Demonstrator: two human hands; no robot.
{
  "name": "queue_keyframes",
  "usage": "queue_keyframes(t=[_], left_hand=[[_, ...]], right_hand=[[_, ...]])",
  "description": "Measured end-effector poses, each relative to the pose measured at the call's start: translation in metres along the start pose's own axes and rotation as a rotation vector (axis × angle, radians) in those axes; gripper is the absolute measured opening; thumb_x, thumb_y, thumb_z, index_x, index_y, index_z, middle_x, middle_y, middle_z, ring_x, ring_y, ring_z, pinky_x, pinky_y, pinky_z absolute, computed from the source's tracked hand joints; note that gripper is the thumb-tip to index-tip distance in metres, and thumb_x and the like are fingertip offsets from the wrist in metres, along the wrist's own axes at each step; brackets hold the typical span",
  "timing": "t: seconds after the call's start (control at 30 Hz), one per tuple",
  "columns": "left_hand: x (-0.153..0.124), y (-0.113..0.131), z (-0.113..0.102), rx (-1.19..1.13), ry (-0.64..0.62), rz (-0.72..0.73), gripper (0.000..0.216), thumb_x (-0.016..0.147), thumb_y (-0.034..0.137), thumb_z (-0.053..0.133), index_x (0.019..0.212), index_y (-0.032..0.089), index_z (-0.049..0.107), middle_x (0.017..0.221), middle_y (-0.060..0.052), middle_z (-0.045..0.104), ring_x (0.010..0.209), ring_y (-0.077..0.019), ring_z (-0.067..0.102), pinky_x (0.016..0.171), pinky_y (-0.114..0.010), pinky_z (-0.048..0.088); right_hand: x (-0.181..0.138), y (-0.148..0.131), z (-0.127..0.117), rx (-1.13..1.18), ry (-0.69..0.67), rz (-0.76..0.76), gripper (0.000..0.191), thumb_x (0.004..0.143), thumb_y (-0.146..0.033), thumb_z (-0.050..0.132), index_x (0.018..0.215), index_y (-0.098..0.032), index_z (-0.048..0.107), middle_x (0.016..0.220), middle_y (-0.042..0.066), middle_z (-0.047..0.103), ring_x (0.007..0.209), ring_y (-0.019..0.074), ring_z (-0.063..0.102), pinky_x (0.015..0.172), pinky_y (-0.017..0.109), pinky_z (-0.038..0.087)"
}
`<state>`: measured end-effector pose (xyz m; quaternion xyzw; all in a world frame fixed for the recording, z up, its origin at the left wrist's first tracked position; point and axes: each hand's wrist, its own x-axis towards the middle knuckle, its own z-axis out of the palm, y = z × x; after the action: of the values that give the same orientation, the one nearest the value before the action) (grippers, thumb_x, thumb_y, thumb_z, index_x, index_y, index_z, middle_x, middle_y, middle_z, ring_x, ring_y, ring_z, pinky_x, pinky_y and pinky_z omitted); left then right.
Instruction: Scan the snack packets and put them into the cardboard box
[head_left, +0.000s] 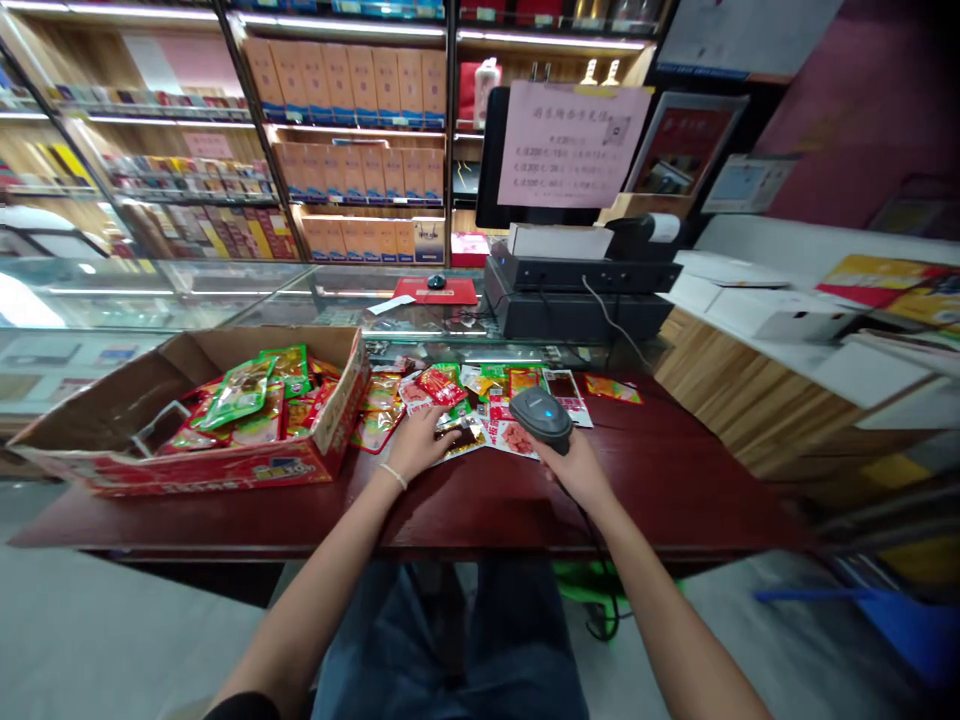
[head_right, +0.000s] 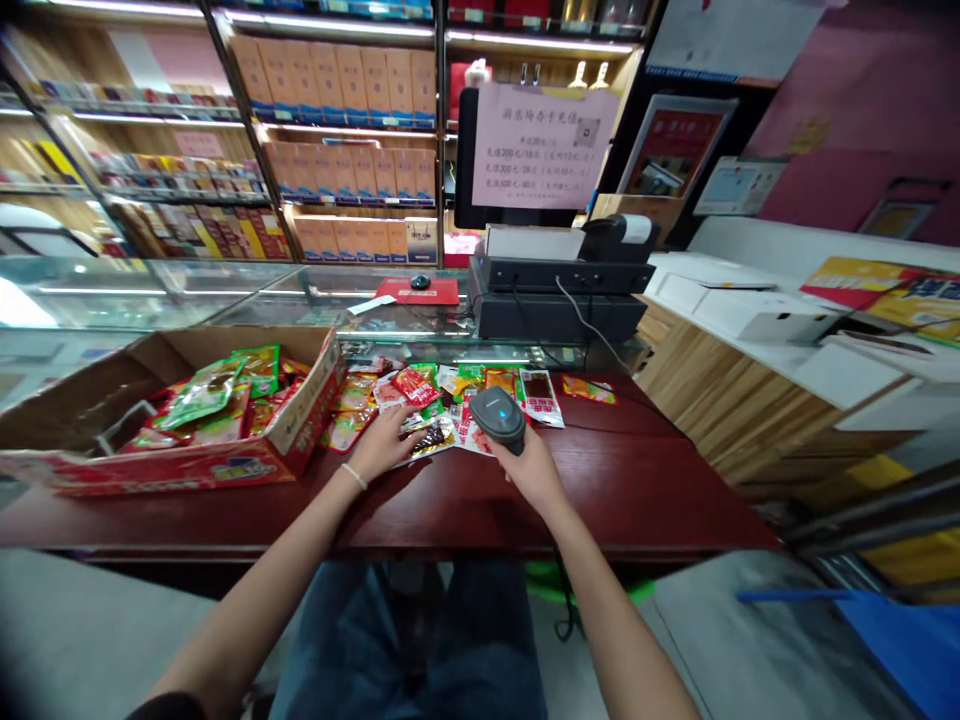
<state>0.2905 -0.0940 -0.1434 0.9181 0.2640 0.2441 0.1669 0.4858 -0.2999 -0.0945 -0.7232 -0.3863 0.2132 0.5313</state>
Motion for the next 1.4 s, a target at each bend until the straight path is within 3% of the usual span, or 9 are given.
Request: queue_keyframes(t=[0.17,0.3,0.43,0.57,0.7,0.93,1.13,1.27,1.4], left_hand=[[-0.011,0.006,0.007,0.177,-0.075,-0.057,0.058,0.085,0.053,0.060,0.132,0.020,0.054,0.121,-0.014,0.060,0.117,-0.0321,0.052,0.098,-0.043,0.040],[-0.011,0.011,0.005,0.241,-0.133,-0.158,0.056,0.081,0.041,0.061,0.132,0.019,0.054,0.122,-0.015,0.059,0.119,-0.0338,0.050,0.099,-0.045,0.037],[-0.001,0.007,0.001,0.174,-0.230,-0.272,0.060,0.074,0.039,0.066,0.128,0.017,0.055,0.118,-0.016,0.061,0.116,-0.0346,0.054,0.098,-0.043,0.040],[0.005,-0.002,-0.006,-0.008,-0.355,-0.268,0.075,0.063,0.043,0.077,0.129,0.015,0.054,0.121,-0.017,0.057,0.111,-0.0331,0.058,0.094,-0.037,0.046],[0.005,-0.009,-0.005,-0.133,-0.310,-0.275,0.085,0.060,0.038,0.081,0.135,0.017,0.049,0.130,-0.016,0.050,0.115,-0.0305,0.059,0.098,-0.034,0.045],[0.003,-0.010,-0.002,-0.158,-0.322,-0.296,0.082,0.066,0.034,0.079,0.138,0.014,0.045,0.109,-0.013,0.067,0.103,-0.0302,0.064,0.087,-0.035,0.047],[-0.004,-0.001,-0.005,-0.144,-0.271,-0.264,0.081,0.069,0.023,0.075,0.142,0.015,0.041,0.129,-0.018,0.053,0.112,-0.0283,0.059,0.097,-0.035,0.045],[-0.009,0.006,-0.003,-0.240,-0.264,-0.259,0.078,0.069,0.014,0.069,0.142,0.021,0.044,0.126,-0.013,0.051,0.098,-0.0210,0.062,0.089,-0.031,0.048],[-0.011,0.013,0.003,-0.396,-0.261,-0.238,0.075,0.070,0.009,0.063,0.142,0.023,0.044,0.111,-0.006,0.061,0.078,-0.0144,0.060,0.074,-0.026,0.049]], right_hand=[[-0.003,0.012,-0.003,-0.093,0.007,-0.045,0.035,0.079,-0.046,0.066,0.099,-0.017,0.064,0.057,-0.002,0.062,0.040,0.0141,0.053,0.042,0.025,0.041],[-0.001,0.012,0.000,-0.147,0.006,-0.048,0.037,0.081,-0.046,0.065,0.103,-0.016,0.067,0.057,0.000,0.065,0.041,0.0165,0.055,0.044,0.026,0.041],[0.004,0.011,0.000,-0.239,0.030,-0.093,0.039,0.080,-0.045,0.065,0.106,-0.017,0.069,0.060,0.002,0.068,0.054,0.0223,0.065,0.053,0.029,0.046],[0.010,0.011,0.000,-0.267,0.045,-0.116,0.041,0.079,-0.042,0.065,0.111,-0.017,0.068,0.068,0.005,0.072,0.068,0.0265,0.070,0.060,0.031,0.050],[0.019,0.009,0.002,-0.282,0.055,-0.127,0.042,0.077,-0.041,0.067,0.112,-0.017,0.068,0.084,0.008,0.076,0.081,0.0287,0.072,0.068,0.033,0.052],[0.037,0.013,0.006,-0.283,0.043,-0.180,0.043,0.077,-0.040,0.068,0.114,-0.018,0.067,0.102,0.010,0.076,0.095,0.0289,0.070,0.081,0.035,0.052],[0.046,0.014,0.008,-0.286,0.024,-0.188,0.042,0.078,-0.037,0.068,0.116,-0.018,0.065,0.103,0.010,0.075,0.096,0.0287,0.070,0.086,0.037,0.051],[0.047,0.013,0.008,-0.281,0.021,-0.182,0.045,0.078,-0.038,0.068,0.117,-0.017,0.064,0.102,0.011,0.075,0.098,0.0293,0.070,0.086,0.038,0.051],[0.046,0.012,0.006,-0.280,0.031,-0.186,0.044,0.078,-0.038,0.067,0.116,-0.017,0.066,0.100,0.010,0.076,0.095,0.0288,0.070,0.082,0.036,0.052]])
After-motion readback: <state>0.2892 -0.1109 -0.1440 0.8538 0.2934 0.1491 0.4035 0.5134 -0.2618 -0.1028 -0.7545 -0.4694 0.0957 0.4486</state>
